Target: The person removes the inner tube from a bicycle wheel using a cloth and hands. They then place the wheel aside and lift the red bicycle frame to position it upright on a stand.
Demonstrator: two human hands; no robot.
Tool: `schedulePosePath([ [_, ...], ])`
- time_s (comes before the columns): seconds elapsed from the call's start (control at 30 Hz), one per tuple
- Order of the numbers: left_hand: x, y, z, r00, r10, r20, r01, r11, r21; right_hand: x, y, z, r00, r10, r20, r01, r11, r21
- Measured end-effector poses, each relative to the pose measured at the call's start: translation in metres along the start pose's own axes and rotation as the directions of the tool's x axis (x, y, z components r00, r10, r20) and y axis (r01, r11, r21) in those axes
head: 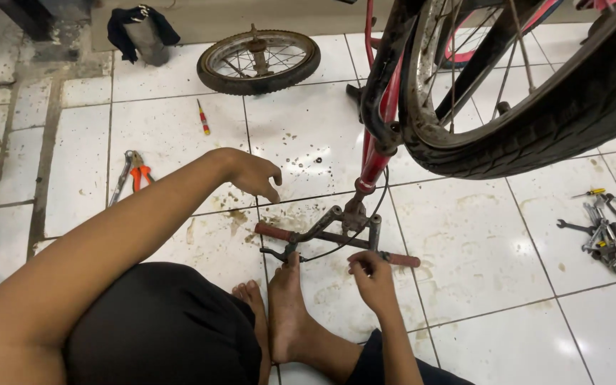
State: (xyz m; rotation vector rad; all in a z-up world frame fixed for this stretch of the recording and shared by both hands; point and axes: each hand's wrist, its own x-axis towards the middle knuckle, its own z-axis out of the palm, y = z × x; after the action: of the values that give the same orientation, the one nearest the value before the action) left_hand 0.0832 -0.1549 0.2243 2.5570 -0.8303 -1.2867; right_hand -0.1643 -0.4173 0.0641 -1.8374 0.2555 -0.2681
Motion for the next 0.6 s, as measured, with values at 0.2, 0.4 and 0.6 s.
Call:
schedulePosePath([
  [0.2, 0.025, -0.009, 0.029, 0.997, 0.042, -0.067, -0.048, 0.994, -0.102, -0.023, 0.047, 0.03, 0.977, 0.154, 0.151, -0.098, 0.942, -0.322],
  [0.4, 0.048, -0.034, 0.073, 0.998, -0.049, 0.031, 0.046, 0.996, 0.082, 0.0, 0.123, 0.06, 0.975, 0.171, 0.142, -0.053, 0.798, -0.6],
  [0.6, 0.07, -0.026, 0.086, 0.998, -0.016, 0.059, 0.013, 0.998, 0.061, 0.02, 0.113, 0.072, 0.966, 0.195, 0.169, 0.032, 0.56, -0.828],
])
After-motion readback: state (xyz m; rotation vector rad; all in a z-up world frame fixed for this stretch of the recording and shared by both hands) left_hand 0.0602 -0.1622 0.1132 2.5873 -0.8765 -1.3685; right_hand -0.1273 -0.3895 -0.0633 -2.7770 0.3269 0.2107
